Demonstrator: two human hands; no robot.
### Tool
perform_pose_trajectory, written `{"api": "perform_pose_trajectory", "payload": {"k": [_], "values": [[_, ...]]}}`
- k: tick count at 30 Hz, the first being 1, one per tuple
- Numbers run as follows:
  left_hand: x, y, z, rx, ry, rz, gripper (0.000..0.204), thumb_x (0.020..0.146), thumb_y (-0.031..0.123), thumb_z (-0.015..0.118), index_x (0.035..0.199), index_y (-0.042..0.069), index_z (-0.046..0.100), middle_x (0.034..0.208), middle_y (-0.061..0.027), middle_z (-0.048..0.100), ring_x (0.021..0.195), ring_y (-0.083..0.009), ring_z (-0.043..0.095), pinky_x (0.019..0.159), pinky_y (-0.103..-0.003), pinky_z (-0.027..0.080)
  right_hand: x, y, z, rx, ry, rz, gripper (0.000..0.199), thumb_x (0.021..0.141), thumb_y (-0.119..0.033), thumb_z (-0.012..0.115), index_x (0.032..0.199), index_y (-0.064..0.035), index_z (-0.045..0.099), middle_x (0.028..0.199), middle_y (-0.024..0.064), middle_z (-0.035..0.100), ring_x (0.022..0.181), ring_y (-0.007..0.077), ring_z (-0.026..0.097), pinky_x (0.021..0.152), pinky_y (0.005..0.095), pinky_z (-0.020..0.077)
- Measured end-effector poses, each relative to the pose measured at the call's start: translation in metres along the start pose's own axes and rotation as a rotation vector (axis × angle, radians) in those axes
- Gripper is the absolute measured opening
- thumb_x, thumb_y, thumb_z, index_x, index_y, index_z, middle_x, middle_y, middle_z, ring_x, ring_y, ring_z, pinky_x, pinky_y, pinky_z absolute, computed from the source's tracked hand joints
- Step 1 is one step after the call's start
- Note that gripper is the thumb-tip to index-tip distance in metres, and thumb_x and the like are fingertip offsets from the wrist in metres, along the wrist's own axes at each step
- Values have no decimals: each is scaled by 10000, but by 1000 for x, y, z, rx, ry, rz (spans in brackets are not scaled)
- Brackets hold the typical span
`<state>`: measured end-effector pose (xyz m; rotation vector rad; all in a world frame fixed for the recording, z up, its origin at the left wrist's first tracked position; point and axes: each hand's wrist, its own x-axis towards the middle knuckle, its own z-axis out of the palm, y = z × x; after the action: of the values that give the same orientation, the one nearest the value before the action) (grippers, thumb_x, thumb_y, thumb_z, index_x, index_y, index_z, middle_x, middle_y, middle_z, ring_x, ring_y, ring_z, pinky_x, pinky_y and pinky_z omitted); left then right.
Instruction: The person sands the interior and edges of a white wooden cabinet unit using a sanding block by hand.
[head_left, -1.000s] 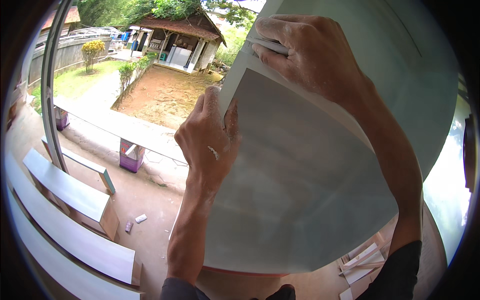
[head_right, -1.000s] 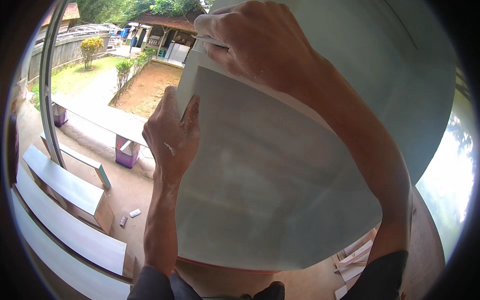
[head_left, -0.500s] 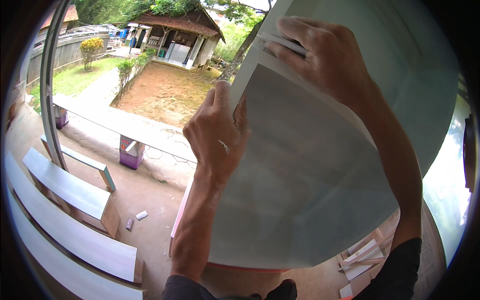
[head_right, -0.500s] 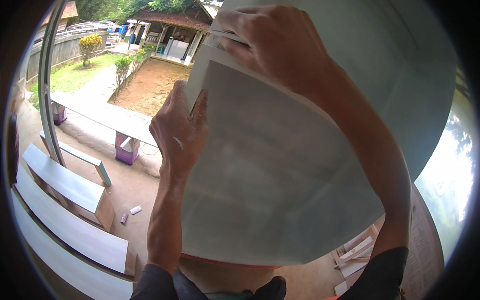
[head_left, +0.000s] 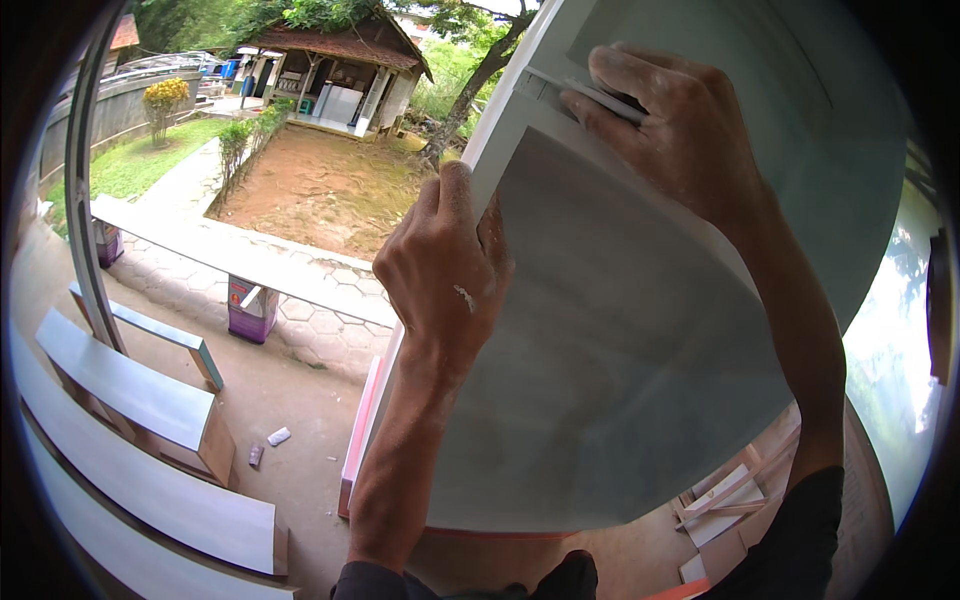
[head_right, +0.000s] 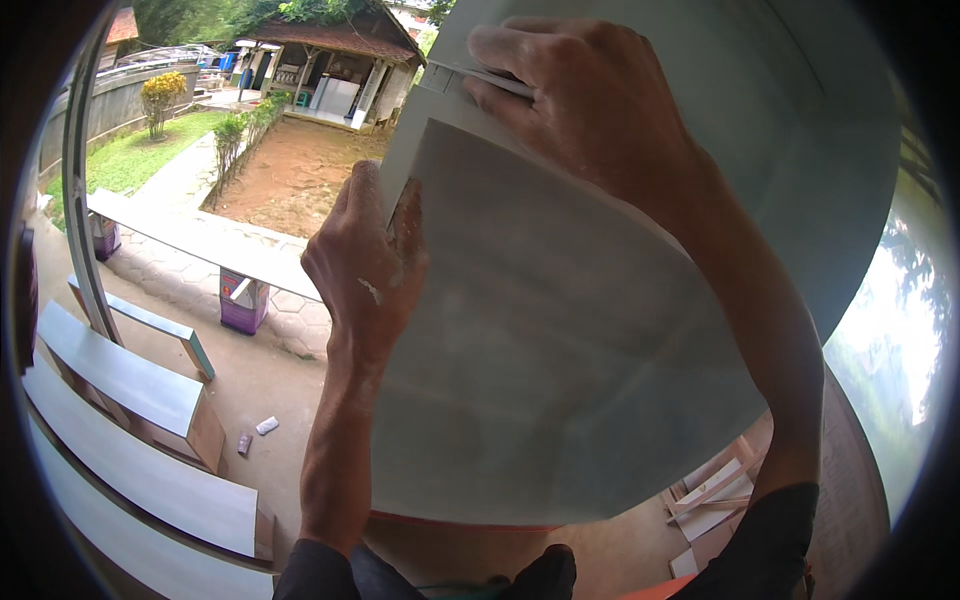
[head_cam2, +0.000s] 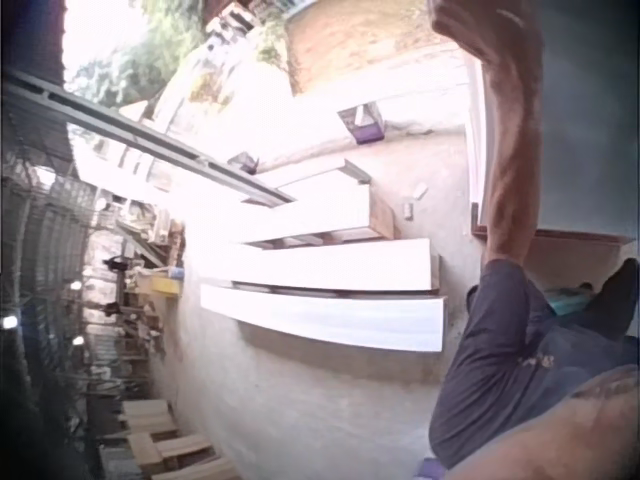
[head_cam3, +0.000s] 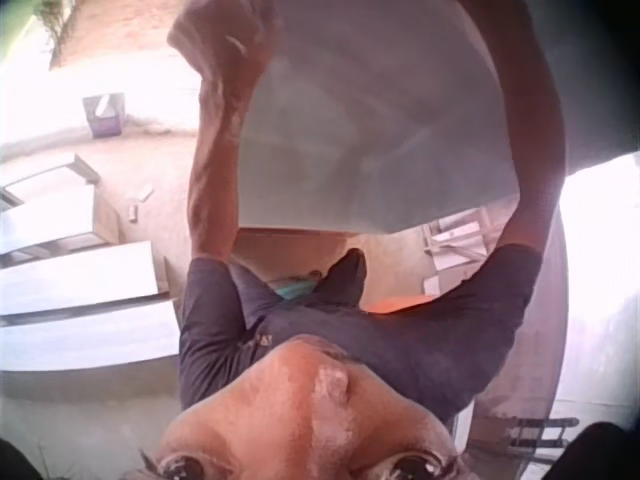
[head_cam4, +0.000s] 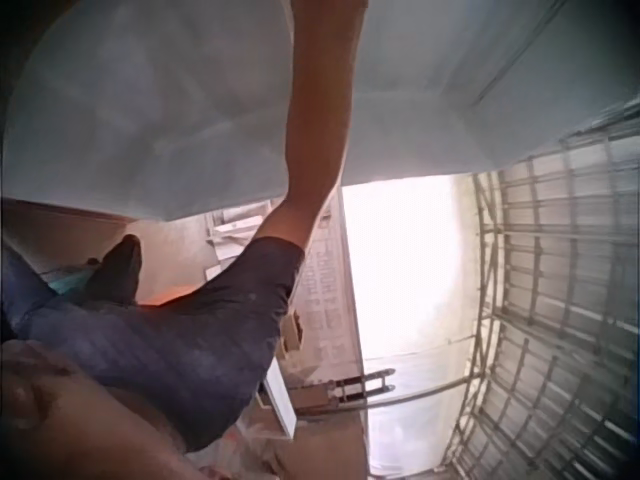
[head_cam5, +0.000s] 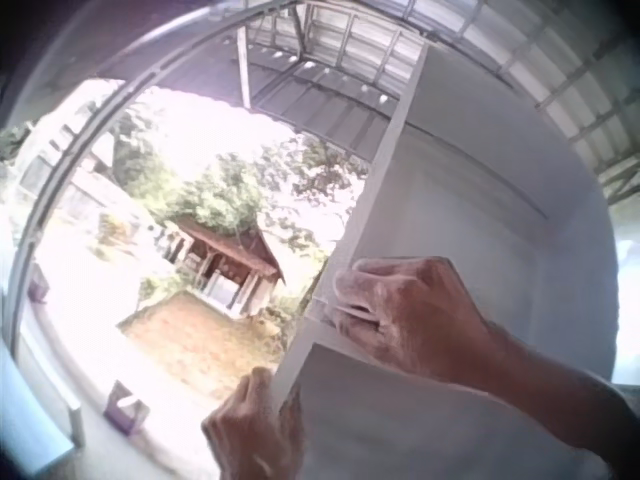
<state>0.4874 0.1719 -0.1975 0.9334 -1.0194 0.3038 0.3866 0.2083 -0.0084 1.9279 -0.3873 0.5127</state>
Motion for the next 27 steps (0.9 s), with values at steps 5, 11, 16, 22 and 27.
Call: {"api": "perform_pose_trajectory", "payload": {"k": [5, 11, 16, 22, 27], "values": [[0, 0, 0, -34, 20, -11, 205, 953, 224, 690, 998, 35, 625, 856, -163, 713, 750, -366, 727, 641, -445, 544, 9, -6, -2, 97, 48, -107, 184, 874, -155, 752, 945, -12, 662, 872, 138, 677, 783, 340, 672, 675, 423, 543], [0, 2, 1, 6, 56, 17, 209, 955, 226, 689, 1012, 36, 625, 868, -173, 715, 762, -366, 729, 648, -440, 549, -26, 14, -5, 2, 17, 3, 240, 858, -218, 775, 1029, -55, 734, 795, 109, 719, 694, 284, 699, 662, 410, 558], [0, 0, -2, 20, 2, -20, 242, 954, 244, 696, 1051, 32, 632, 864, -184, 720, 772, -369, 737, 649, -443, 557, 3, 7, 14, 73, 115, -122, 230, 875, -202, 769, 865, -4, 652, 771, 113, 658, 682, 262, 654, 646, 402, 540], [0, -1, 0, 53, 0, -13, 234, 958, 242, 687, 1059, 37, 633, 849, -187, 721, 753, -368, 739, 651, -452, 559, -25, 27, 4, 27, 114, -153, 266, 874, -236, 785, 835, -13, 646, 718, 76, 605, 622, 216, 598, 615, 369, 530], [0, -1, 0, 47, 1, -11, 189, 953, 238, 682, 1003, 68, 614, 854, -136, 716, 738, -351, 733, 631, -454, 553, -120, 64, -28, -98, -8, 50, 238, 820, -208, 819, 810, -50, 642, 711, 56, 627, 601, 212, 610, 564, 357, 507]]}}
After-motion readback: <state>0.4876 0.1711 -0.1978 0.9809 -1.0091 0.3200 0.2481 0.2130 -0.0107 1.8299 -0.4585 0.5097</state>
